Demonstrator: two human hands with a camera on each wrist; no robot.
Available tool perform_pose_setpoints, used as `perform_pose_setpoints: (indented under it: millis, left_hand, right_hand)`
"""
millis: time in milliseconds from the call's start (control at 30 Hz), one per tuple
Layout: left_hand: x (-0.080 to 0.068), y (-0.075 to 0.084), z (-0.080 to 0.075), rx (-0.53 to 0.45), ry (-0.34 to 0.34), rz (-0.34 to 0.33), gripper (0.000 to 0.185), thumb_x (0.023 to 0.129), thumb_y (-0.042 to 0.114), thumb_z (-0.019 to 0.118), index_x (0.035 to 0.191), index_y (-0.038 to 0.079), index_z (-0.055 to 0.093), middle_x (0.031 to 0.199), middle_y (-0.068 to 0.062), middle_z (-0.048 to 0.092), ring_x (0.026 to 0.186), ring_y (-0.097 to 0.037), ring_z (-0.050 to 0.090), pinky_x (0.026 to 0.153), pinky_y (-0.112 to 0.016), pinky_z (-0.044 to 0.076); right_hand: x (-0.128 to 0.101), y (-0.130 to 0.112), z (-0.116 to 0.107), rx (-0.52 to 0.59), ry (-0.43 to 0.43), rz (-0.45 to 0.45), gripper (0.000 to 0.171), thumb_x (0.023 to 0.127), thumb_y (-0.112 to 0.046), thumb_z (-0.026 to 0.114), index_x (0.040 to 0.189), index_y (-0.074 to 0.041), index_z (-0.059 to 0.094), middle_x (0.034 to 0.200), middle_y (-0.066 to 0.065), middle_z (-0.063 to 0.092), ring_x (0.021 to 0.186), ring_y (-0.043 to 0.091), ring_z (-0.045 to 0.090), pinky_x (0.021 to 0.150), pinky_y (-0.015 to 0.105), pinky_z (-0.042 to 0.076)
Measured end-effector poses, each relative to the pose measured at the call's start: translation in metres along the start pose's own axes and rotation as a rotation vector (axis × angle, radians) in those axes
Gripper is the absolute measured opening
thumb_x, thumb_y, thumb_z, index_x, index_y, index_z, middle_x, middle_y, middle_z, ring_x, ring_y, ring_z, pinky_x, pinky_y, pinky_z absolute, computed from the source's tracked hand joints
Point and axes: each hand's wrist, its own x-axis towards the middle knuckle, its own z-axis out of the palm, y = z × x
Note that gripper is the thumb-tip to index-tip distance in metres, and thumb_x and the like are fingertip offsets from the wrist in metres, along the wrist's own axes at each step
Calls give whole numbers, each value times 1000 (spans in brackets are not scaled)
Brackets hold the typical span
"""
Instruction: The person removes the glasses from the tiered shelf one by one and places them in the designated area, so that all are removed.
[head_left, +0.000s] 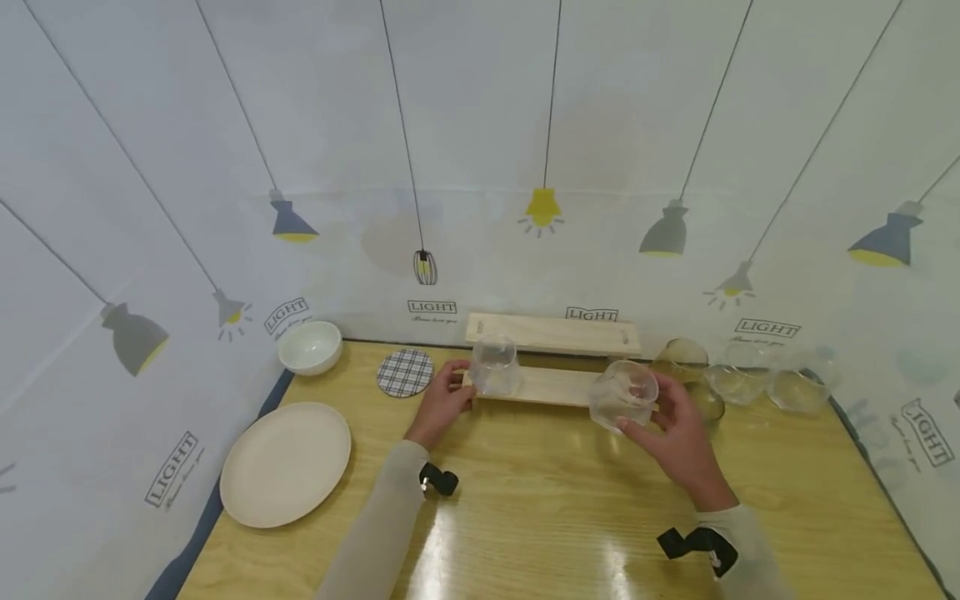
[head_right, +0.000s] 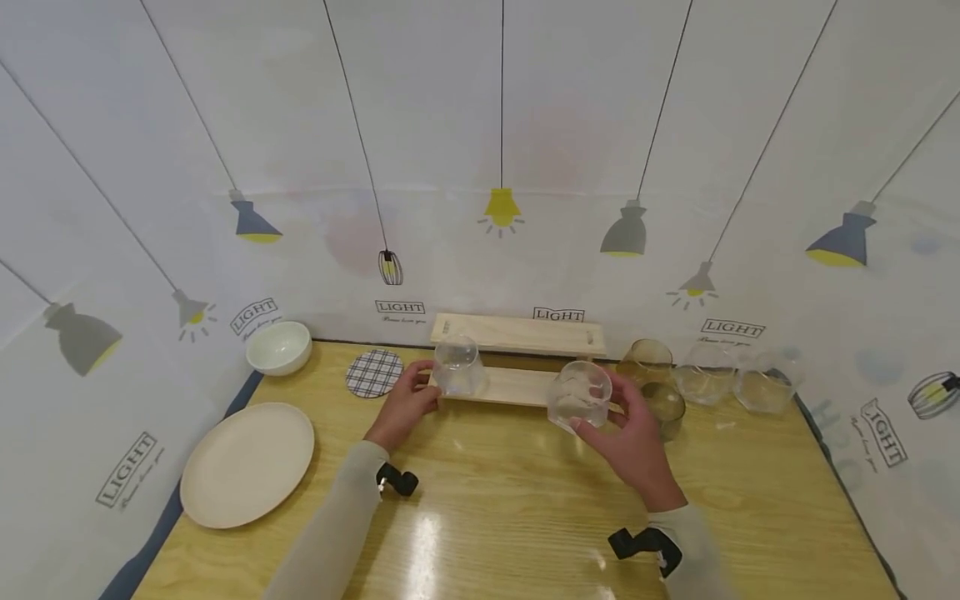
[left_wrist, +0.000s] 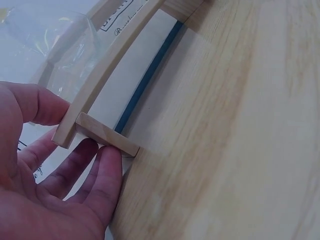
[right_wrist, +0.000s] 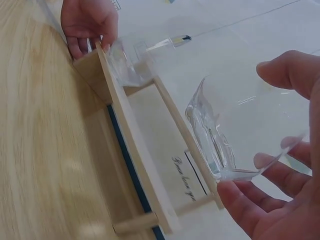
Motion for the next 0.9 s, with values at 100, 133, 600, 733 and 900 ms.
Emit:
perform_pose_setpoints:
  millis: [100, 133, 600, 733, 900]
  left_hand:
    - [-1, 0, -2, -10, 2, -5, 45, 99, 11, 69, 141, 20, 58, 127, -17, 61, 110, -24, 66, 87, -35, 63]
    - [-1, 0, -2, -11, 2, -5, 45, 99, 11, 69, 141, 20, 58, 127, -17, 61, 110, -24, 66, 87, -35, 63]
    - [-1, -1, -2, -25, -26, -2, 45, 99, 11, 68, 142, 19, 56, 131, -17, 60, 114, -25, 65, 91, -37, 62]
    - [-1, -1, -2, -23, -21, -3, 46, 99, 12, 68, 142, 19, 56, 133, -18, 60, 115, -26, 65, 91, -37, 62]
    - [-1, -2, -2, -36, -20, -14, 45, 99, 12, 68, 142, 22, 58, 132, -16, 60, 113, -24, 65, 89, -36, 62]
  right_hand:
    - [-6, -1, -13, -30, 28, -19, 71, 93, 0, 79, 155, -10, 47, 136, 8, 61, 118, 4, 64, 91, 13, 55]
    - [-8, -1, -18, -38, 42, -23, 72, 92, 2, 79, 155, -10, 47, 135, 5, 62, 117, 4, 65, 90, 13, 56]
    - [-19, -1, -83, -122, 264, -50, 80, 88, 20, 71, 158, -5, 43, 136, -11, 64, 117, 0, 64, 86, 6, 53]
    - [-23, 6, -99, -138, 325, 29, 83, 89, 16, 72, 161, -12, 40, 132, -20, 64, 115, -6, 63, 83, 5, 53]
    - [-27, 18, -120, -195, 389, 152, 85, 93, 7, 74, 164, -20, 36, 128, -26, 60, 112, -13, 60, 79, 3, 50]
